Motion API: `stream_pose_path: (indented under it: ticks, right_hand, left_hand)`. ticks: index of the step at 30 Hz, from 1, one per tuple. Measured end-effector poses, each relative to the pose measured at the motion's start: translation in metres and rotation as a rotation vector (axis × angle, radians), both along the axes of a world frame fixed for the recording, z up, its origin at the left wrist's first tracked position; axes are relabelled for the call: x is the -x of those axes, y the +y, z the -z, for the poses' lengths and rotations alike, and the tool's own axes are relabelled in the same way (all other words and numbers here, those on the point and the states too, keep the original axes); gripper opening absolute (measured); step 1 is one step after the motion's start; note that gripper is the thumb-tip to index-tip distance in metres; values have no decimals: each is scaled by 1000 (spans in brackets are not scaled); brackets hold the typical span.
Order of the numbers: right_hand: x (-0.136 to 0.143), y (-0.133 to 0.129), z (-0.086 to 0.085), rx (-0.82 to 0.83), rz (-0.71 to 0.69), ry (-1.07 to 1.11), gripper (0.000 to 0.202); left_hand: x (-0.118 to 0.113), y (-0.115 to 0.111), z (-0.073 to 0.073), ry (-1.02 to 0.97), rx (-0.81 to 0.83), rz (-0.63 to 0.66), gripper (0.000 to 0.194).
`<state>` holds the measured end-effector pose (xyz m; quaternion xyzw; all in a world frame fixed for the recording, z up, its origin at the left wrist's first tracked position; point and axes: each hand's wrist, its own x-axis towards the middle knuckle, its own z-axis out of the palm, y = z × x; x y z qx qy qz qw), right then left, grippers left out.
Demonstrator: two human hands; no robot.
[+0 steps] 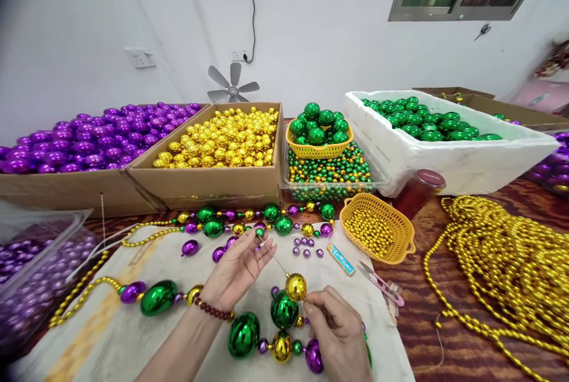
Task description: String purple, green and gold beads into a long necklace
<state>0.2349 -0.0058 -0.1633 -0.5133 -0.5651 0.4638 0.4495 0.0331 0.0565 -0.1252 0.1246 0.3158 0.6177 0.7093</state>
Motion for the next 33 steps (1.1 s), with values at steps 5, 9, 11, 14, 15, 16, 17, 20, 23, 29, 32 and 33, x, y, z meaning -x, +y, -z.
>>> stream_pose_path:
  ticks: [5,9,11,14,15,16,17,20,23,29,32,33]
  right_hand:
    - [1,-1,-2,79,22,15,31]
    - [4,-3,-1,112,37,37,30]
    - [6,-3,2,108,49,50,29]
    - [8,0,10,150,37,89,29]
    - [9,3,13,176,30,115,30]
    - [9,6,15,203,24,147,31]
    - [9,9,16,225,22,180,32]
    - [7,17,17,253,43,248,32]
    - [2,20,17,245,58,276,28]
    - [-3,14,20,253,48,290,28]
    - [0,14,21,261,38,284,30]
    - [1,15,21,265,33,280,31]
  left_hand:
    - [0,1,2,43,-20,-28,23]
    - [-1,1,3,97,-51,-69,26]
    - [-5,0,3,142,-55,-88,26]
    - [-16,-7,3,322,-83,-78,32]
    - [-20,-11,3,415,-106,-35,35]
    - [-22,-14,3,515,-131,22,38]
    - [-22,-18,2,618,-156,76,38]
    - [-1,-25,1,942,-210,77,28]
    - [50,-23,1,1281,-227,-129,19]
    - [153,-15,3,1524,-33,-359,19]
    - [175,-11,12,1644,49,-258,17]
    - [179,-10,15,1731,70,-175,17]
